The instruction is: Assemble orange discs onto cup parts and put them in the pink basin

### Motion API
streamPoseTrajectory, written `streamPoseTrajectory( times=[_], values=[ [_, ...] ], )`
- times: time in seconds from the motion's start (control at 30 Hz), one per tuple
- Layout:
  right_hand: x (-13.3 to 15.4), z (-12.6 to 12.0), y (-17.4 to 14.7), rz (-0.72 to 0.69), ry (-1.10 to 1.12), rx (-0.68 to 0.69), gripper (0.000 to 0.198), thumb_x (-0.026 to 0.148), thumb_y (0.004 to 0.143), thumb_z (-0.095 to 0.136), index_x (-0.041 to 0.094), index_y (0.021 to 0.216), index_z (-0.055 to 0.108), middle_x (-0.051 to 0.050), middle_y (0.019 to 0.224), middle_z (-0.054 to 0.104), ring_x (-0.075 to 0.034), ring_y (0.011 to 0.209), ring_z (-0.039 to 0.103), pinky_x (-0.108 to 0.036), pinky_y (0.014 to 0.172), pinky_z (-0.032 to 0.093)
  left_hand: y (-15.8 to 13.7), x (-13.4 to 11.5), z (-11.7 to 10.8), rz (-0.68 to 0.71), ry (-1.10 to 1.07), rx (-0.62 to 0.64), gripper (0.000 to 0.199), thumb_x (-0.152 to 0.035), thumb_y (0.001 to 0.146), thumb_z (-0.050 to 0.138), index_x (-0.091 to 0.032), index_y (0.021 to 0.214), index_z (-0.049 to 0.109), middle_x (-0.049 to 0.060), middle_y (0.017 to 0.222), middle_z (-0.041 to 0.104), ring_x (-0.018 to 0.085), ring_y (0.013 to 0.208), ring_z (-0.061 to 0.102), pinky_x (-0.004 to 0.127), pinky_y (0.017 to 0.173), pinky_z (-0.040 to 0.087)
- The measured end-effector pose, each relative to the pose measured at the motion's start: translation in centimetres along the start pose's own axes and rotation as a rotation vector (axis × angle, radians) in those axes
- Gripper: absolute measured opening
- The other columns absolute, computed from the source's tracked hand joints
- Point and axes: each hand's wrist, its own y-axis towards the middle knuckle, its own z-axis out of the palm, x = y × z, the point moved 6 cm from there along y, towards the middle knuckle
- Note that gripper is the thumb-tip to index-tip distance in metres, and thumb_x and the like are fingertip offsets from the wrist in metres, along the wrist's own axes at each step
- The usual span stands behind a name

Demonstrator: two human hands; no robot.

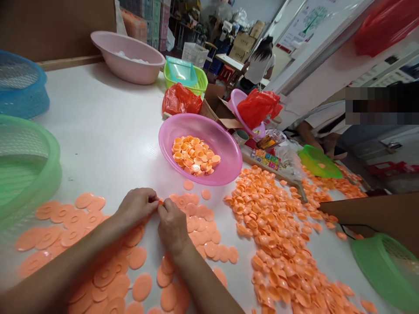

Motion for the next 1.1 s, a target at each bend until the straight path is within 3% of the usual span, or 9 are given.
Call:
streamPoseTrajectory(
  times=[0.2,0.4,0.47,0.53,0.63,0.7,0.83,0.93,1.1],
  values=[
    [-0.3,0.7,0.2,0.054,-0.053,-0.007,0.027,0.010,0.095,0.046,0.019,0.081,0.068,-0.003,0.078,0.057,-0.015,0.070,0.049,-0.028,0.064,0.032,1.6,-0.4,0.1,-0.021,0.032,0.094,0.010,-0.016,0.063,0.059,-0.021,0.062,0.067,0.004,0.067,0.066,0.021,0.065,0.059,0.028,0.058,0.033],
    [0.5,-0.7,-0.1,-0.038,-0.100,-0.219,0.024,0.006,0.090,0.052,0.019,0.076,0.068,-0.002,0.069,0.056,-0.016,0.063,0.046,-0.029,0.060,0.032,0.6,0.1,0.2,0.057,-0.152,0.031,0.013,-0.021,0.072,0.058,-0.018,0.069,0.071,0.004,0.073,0.071,0.018,0.071,0.065,0.026,0.063,0.044],
    [1.1,-2.0,-0.6,-0.077,-0.077,-0.342,0.024,0.009,0.092,0.052,0.019,0.078,0.068,-0.002,0.066,0.056,-0.016,0.063,0.048,-0.029,0.061,0.035,0.0,0.3,-0.2,0.078,-0.304,0.013,0.022,-0.027,0.075,0.061,-0.016,0.089,0.073,0.007,0.091,0.074,0.018,0.080,0.068,0.027,0.069,0.049],
    [1.8,-3.6,-1.5,-0.102,-0.045,-0.457,0.020,0.009,0.093,0.053,0.018,0.087,0.070,-0.004,0.069,0.059,-0.017,0.067,0.051,-0.029,0.063,0.039,-0.7,0.0,-0.4,0.108,-0.583,0.109,0.041,-0.034,0.072,0.069,-0.014,0.108,0.070,0.011,0.103,0.074,0.021,0.088,0.069,0.030,0.075,0.053],
    [2.8,-6.0,-2.7,-0.102,0.065,-0.555,0.023,0.006,0.092,0.052,0.019,0.100,0.069,-0.006,0.081,0.065,-0.018,0.075,0.058,-0.029,0.067,0.046,-1.8,-0.9,-1.0,0.164,-0.926,0.271,0.045,-0.035,0.065,0.079,-0.012,0.102,0.073,0.011,0.097,0.076,0.025,0.092,0.070,0.037,0.084,0.055],
    [2.7,-7.3,-3.2,-0.010,0.221,-0.585,0.024,0.006,0.091,0.051,0.021,0.101,0.066,-0.006,0.089,0.067,-0.018,0.081,0.062,-0.030,0.071,0.051,-2.2,-1.3,-1.8,0.190,-0.973,0.240,0.039,-0.033,0.063,0.082,-0.014,0.097,0.074,0.010,0.097,0.076,0.026,0.094,0.069,0.037,0.088,0.054],
    [1.1,-8.2,-3.5,0.281,0.497,-0.616,0.030,0.012,0.087,0.060,0.023,0.115,0.061,-0.005,0.098,0.068,-0.018,0.083,0.065,-0.029,0.071,0.056,-3.0,-2.6,-2.5,0.258,-0.993,0.235,0.043,-0.032,0.066,0.082,-0.019,0.106,0.073,0.007,0.105,0.076,0.026,0.101,0.069,0.036,0.091,0.056],
    [0.5,-7.9,-3.0,0.327,0.583,-0.542,0.032,0.013,0.087,0.060,0.024,0.116,0.064,-0.005,0.104,0.070,-0.018,0.090,0.067,-0.030,0.076,0.057,-3.8,-3.6,-2.5,0.343,-0.920,0.219,0.033,-0.031,0.071,0.079,-0.020,0.102,0.075,0.006,0.104,0.076,0.025,0.100,0.070,0.034,0.090,0.056],
    [0.5,-8.1,-2.5,0.346,0.669,-0.492,0.022,0.009,0.086,0.059,0.024,0.100,0.068,-0.001,0.090,0.069,-0.015,0.084,0.065,-0.026,0.076,0.054,-4.6,-4.1,-3.2,0.411,-0.880,0.092,0.020,-0.023,0.072,0.074,-0.022,0.092,0.078,0.003,0.093,0.078,0.022,0.089,0.072,0.030,0.081,0.058]
  ],
)
